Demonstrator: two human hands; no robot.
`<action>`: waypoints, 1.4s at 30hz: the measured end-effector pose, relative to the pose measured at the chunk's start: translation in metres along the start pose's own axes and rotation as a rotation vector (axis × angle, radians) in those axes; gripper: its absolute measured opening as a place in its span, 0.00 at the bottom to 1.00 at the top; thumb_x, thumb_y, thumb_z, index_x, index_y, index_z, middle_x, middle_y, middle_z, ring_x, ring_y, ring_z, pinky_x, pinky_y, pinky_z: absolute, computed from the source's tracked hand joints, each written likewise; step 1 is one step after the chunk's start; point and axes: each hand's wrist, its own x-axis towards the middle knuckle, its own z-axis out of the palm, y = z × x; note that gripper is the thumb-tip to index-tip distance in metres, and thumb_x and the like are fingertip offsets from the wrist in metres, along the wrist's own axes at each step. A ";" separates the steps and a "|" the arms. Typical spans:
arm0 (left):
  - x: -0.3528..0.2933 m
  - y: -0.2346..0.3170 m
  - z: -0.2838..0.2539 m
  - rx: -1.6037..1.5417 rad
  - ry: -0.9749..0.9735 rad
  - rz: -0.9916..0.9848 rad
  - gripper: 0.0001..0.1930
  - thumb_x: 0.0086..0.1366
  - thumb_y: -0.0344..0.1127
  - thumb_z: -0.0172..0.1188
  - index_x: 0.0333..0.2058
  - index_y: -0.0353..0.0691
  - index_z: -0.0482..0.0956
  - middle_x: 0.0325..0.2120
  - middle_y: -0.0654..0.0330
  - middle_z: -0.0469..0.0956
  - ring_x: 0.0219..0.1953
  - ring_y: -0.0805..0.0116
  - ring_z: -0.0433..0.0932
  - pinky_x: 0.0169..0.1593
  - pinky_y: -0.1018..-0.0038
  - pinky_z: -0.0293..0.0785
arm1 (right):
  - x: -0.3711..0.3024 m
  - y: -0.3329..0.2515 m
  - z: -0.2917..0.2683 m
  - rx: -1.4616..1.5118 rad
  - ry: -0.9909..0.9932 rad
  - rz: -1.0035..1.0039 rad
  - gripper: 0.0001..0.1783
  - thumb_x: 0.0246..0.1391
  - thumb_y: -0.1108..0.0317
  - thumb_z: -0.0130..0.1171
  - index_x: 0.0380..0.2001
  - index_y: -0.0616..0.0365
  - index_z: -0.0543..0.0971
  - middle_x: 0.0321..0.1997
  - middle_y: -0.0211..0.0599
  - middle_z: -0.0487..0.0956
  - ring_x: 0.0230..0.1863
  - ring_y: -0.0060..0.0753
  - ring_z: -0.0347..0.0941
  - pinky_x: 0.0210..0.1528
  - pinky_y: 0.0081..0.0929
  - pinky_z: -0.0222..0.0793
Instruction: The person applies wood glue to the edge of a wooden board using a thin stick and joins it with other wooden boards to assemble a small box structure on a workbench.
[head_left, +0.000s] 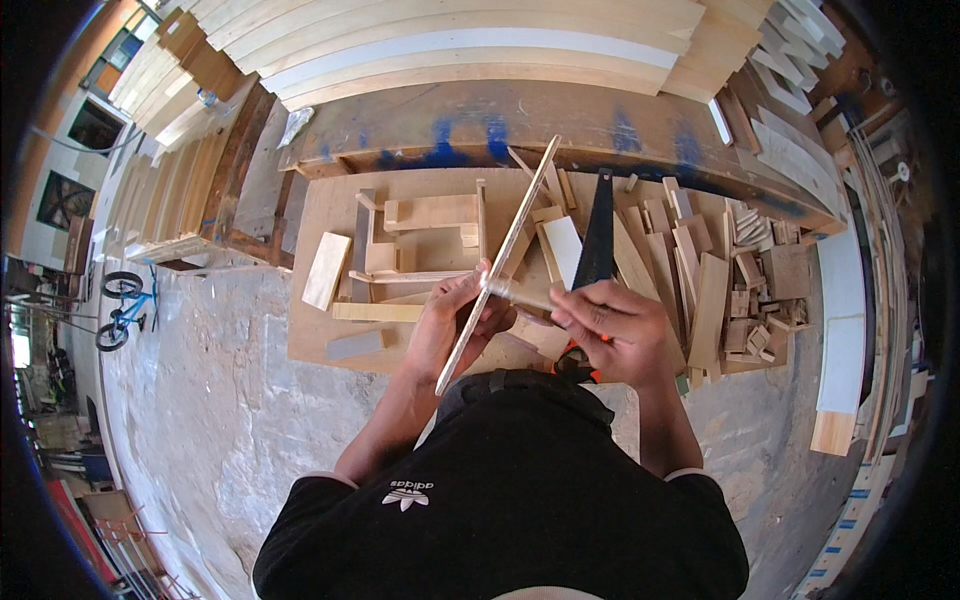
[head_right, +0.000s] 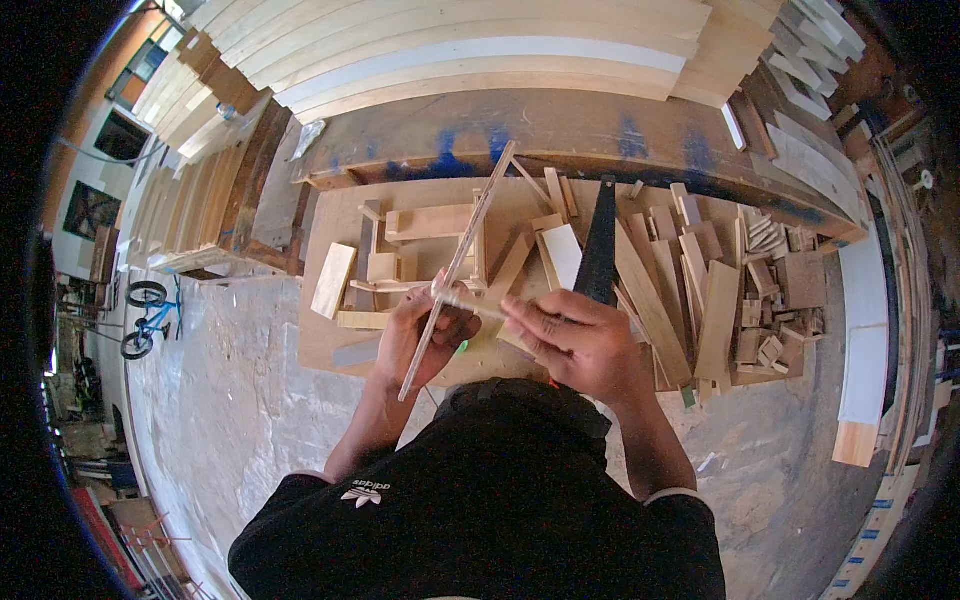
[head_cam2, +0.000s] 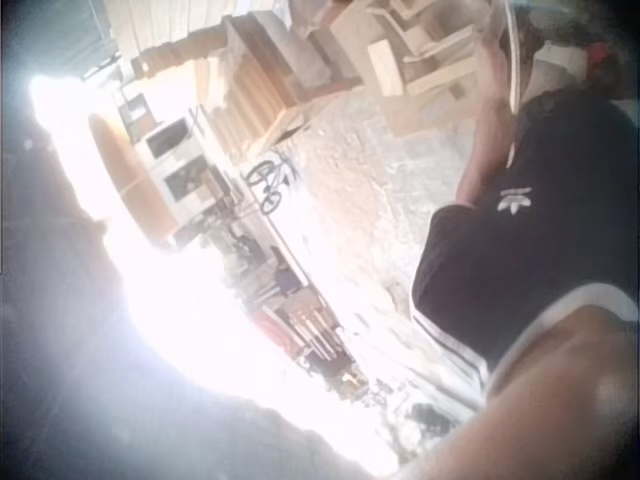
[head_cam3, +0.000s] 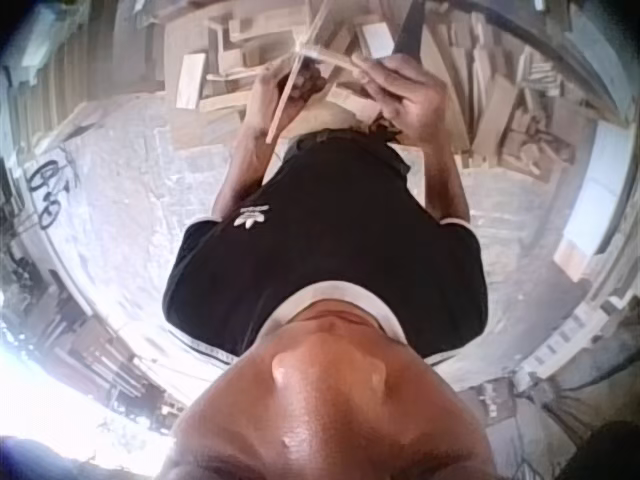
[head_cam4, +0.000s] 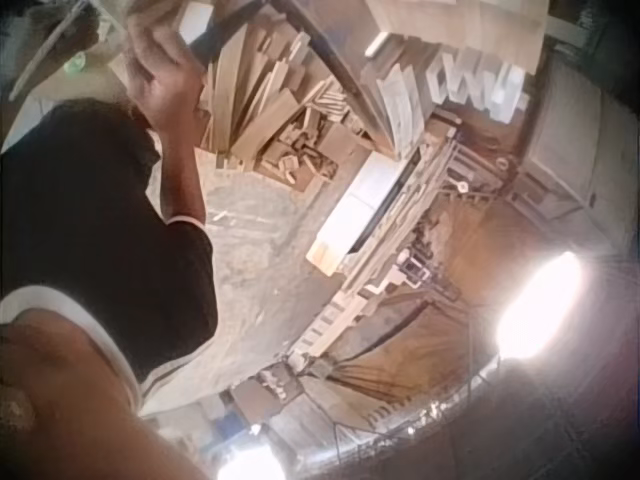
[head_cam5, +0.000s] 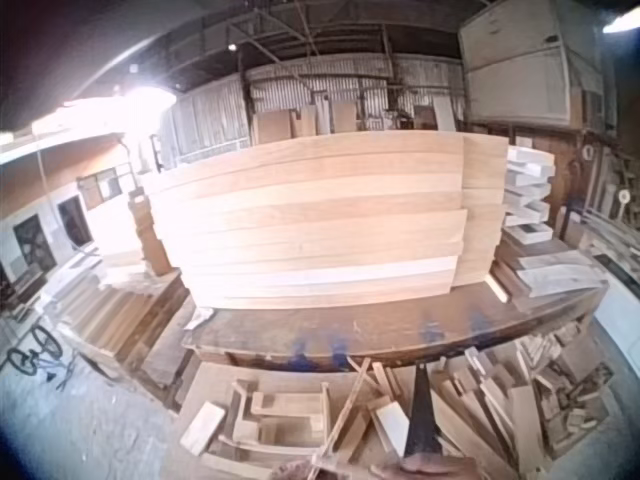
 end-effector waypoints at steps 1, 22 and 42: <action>0.000 0.002 0.001 0.015 0.037 -0.016 0.17 0.68 0.43 0.54 0.32 0.32 0.77 0.14 0.65 0.64 0.16 0.77 0.56 0.26 0.78 0.56 | 0.000 -0.002 0.000 -0.010 -0.025 -0.028 0.16 0.48 0.74 0.66 0.43 0.56 0.82 0.33 0.32 0.79 0.29 0.25 0.77 0.29 0.21 0.75; 0.001 -0.003 0.001 0.073 0.021 0.067 0.15 0.70 0.42 0.49 0.29 0.37 0.74 0.13 0.69 0.60 0.15 0.78 0.54 0.26 0.77 0.54 | -0.006 0.001 0.007 0.054 0.098 0.012 0.13 0.47 0.79 0.65 0.39 0.65 0.82 0.27 0.35 0.78 0.23 0.21 0.71 0.24 0.16 0.65; -0.003 0.002 0.013 0.208 0.232 0.031 0.17 0.70 0.43 0.50 0.33 0.32 0.77 0.16 0.65 0.68 0.15 0.78 0.59 0.26 0.78 0.60 | -0.011 0.008 0.002 0.396 0.022 0.164 0.12 0.50 0.70 0.65 0.35 0.69 0.83 0.18 0.29 0.72 0.17 0.10 0.55 0.17 0.14 0.43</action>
